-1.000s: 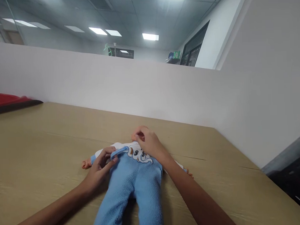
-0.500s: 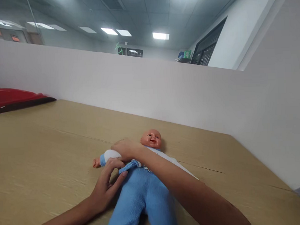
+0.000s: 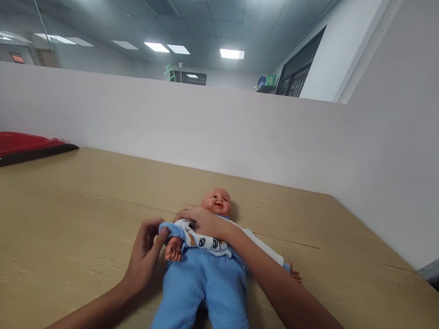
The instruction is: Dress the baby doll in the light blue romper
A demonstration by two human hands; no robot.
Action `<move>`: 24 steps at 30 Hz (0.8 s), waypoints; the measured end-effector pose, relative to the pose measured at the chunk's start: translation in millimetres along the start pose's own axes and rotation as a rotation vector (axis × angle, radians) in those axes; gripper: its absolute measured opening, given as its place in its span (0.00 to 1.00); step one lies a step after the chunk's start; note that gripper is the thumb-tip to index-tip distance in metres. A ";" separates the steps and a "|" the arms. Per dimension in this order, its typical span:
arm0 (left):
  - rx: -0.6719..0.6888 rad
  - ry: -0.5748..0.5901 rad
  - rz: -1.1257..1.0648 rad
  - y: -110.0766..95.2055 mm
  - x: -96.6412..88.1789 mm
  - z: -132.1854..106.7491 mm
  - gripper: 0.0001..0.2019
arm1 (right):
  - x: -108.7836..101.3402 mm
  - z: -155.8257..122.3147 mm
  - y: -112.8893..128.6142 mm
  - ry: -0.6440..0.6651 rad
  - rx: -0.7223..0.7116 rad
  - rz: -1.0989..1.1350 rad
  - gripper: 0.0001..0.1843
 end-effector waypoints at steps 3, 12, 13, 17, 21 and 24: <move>-0.137 0.087 -0.073 15.8 11.1 24.2 0.18 | 3.5 5.7 -12.3 -0.009 0.082 0.134 0.11; -0.238 0.267 -0.095 49.6 11.2 48.6 0.24 | -9.7 -7.3 -31.5 0.007 0.485 0.266 0.26; -0.243 0.266 -0.078 52.3 9.9 50.1 0.25 | -11.8 -9.3 -33.8 -0.026 0.525 0.216 0.26; -0.260 0.240 0.098 53.4 -0.4 55.1 0.28 | -22.2 -14.4 -40.2 -0.193 0.644 -0.050 0.18; -0.397 0.361 0.190 43.3 0.2 42.5 0.30 | -21.8 -6.9 -32.2 -0.226 0.659 -0.215 0.15; -0.476 0.492 0.185 31.4 6.7 25.7 0.29 | -15.2 7.1 -26.3 -0.153 0.648 -0.244 0.14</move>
Point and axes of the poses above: each hand's wrist, its own z-axis towards the middle knuckle, its own x-axis out of the palm, y = z × x, the point moved 10 cm from there along z, towards the middle knuckle, and after that the axes turned 5 degrees about x, right-handed, at the moved point
